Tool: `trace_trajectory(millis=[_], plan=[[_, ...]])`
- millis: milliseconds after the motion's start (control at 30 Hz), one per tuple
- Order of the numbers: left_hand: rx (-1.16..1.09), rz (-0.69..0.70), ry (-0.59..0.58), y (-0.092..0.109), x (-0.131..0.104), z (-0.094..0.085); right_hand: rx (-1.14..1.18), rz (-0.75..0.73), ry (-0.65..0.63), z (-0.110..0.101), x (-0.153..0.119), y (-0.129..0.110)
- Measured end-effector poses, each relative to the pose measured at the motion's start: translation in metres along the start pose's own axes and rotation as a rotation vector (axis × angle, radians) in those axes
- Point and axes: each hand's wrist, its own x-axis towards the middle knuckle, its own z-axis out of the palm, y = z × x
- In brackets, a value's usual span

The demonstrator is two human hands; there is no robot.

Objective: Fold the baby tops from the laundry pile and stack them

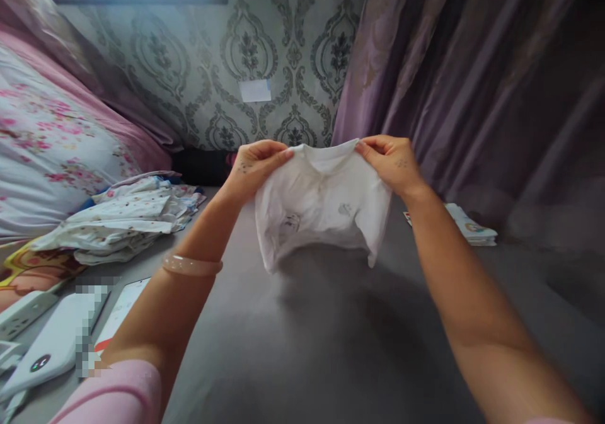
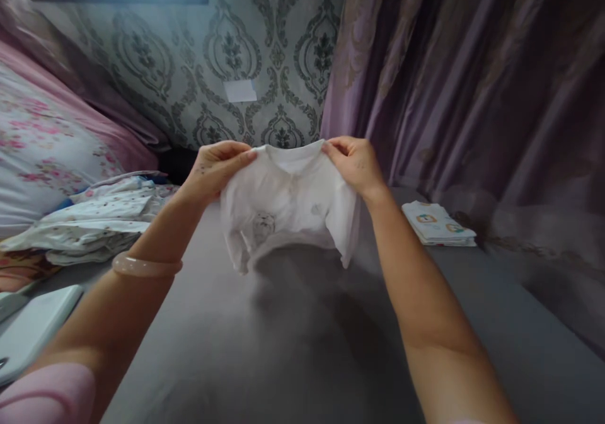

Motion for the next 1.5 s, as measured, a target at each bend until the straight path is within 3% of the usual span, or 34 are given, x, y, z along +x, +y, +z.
trace_trajectory(millis=[167, 300, 367, 600, 833, 1067, 1200, 1367, 1500], plan=[[0.028, -0.013, -0.107, 0.008, -0.002, -0.001, 0.034, 0.009, -0.056, 0.0, -0.002, -0.01], [0.026, 0.006, -0.069, 0.011, -0.005, 0.001, -0.013, 0.022, -0.109, 0.002, -0.003, -0.013], [0.048, -0.012, -0.116, 0.012, -0.008, 0.002, -0.043, -0.003, -0.099, 0.003, -0.003, -0.012], [0.243, 0.038, -0.142, 0.007, -0.009, -0.011, -0.369, -0.158, -0.033, -0.005, -0.006, -0.012], [0.535, 0.196, 0.017, -0.012, -0.017, -0.018, -0.608, -0.242, 0.102, -0.007, -0.016, -0.015], [0.347, 0.201, 0.254, -0.01, -0.034, -0.001, -0.644, -0.298, 0.12, -0.008, -0.035, -0.028], [0.336, 0.197, 0.25, 0.006, -0.047, -0.002, -0.619, -0.291, 0.072, -0.018, -0.052, -0.037], [0.442, 0.252, 0.081, 0.051, -0.062, -0.027, -0.529, -0.282, 0.081, -0.038, -0.081, -0.069], [0.457, 0.251, -0.085, 0.087, -0.055, -0.049, -0.377, -0.119, 0.057, -0.052, -0.086, -0.095]])
